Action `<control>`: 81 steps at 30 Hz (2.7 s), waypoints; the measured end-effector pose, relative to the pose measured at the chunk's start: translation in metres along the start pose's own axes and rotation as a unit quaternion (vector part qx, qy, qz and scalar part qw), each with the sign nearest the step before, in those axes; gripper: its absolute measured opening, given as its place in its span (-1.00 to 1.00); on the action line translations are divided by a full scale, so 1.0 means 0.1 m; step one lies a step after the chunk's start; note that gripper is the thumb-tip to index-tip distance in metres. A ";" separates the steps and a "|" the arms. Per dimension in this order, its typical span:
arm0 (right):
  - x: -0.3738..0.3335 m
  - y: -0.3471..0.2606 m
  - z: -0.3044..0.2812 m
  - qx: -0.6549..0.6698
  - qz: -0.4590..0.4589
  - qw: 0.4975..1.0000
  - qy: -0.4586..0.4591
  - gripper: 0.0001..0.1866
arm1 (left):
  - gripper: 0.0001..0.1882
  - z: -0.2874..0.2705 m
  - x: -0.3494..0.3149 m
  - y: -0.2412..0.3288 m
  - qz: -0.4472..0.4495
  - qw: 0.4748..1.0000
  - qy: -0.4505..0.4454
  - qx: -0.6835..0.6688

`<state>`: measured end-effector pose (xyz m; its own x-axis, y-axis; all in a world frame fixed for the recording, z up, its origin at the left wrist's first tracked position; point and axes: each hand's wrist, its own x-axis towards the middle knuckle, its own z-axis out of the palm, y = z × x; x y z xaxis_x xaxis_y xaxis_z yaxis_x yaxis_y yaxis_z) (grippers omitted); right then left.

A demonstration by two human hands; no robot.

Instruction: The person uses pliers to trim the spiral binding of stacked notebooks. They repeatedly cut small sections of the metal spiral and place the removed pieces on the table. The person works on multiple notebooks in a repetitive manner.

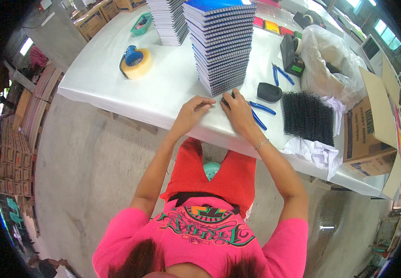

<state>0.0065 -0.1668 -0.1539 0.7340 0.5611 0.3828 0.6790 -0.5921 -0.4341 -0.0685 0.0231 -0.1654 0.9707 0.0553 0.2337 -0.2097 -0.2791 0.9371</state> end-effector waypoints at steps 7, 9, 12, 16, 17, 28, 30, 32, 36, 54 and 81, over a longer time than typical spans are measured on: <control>0.08 0.01 -0.10 0.085 0.013 0.996 -0.022 -0.83 | -0.76 0.00 -0.02 0.00 0.028 0.999 -0.004 0.023; 0.11 0.07 -0.11 0.095 0.005 0.995 -0.023 -0.80 | -0.76 -0.01 -0.02 0.02 0.025 0.999 -0.013 0.035; 0.17 0.17 -0.17 0.121 -0.009 0.993 -0.016 -0.75 | -0.75 -0.03 -0.03 0.04 0.023 0.999 -0.019 0.031; 0.22 0.16 -0.38 0.266 0.160 0.950 -0.040 -0.74 | -0.74 -0.04 -0.02 0.03 0.030 0.999 -0.029 0.018; 0.21 0.17 -0.51 0.369 0.240 0.894 -0.082 -0.72 | -0.74 -0.03 -0.02 0.05 0.028 0.999 -0.035 0.017; 0.26 0.56 -2.13 0.315 0.064 0.942 0.099 -0.71 | -0.68 -0.12 0.05 -0.11 0.018 0.997 -0.080 -0.007; 0.30 0.40 -2.75 0.395 0.161 0.890 0.163 -0.66 | -0.66 -0.18 0.04 -0.12 -0.005 0.995 -0.094 -0.012; 0.23 0.77 -3.34 0.275 0.168 0.903 0.284 -0.63 | -0.62 -0.16 0.08 -0.08 -0.011 0.993 -0.114 -0.013; 0.09 1.61 -4.32 0.199 0.172 0.866 0.426 -0.77 | -0.63 -0.23 0.03 0.00 -0.034 0.994 -0.098 -0.026; 0.63 1.85 -3.21 0.435 0.218 0.818 0.307 -0.73 | -0.63 -0.20 0.06 -0.07 -0.040 0.992 -0.106 -0.052; 0.73 2.25 -2.05 -0.222 0.125 0.873 0.415 -0.57 | -0.66 -0.12 0.06 -0.05 -0.013 0.996 -0.085 -0.026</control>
<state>0.2164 -0.3771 -0.0565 0.4944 -0.1219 0.8606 0.2999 -0.9054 -0.3005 -0.0635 0.0368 -0.1659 0.9807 -0.1035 0.1660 -0.1859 -0.2287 0.9556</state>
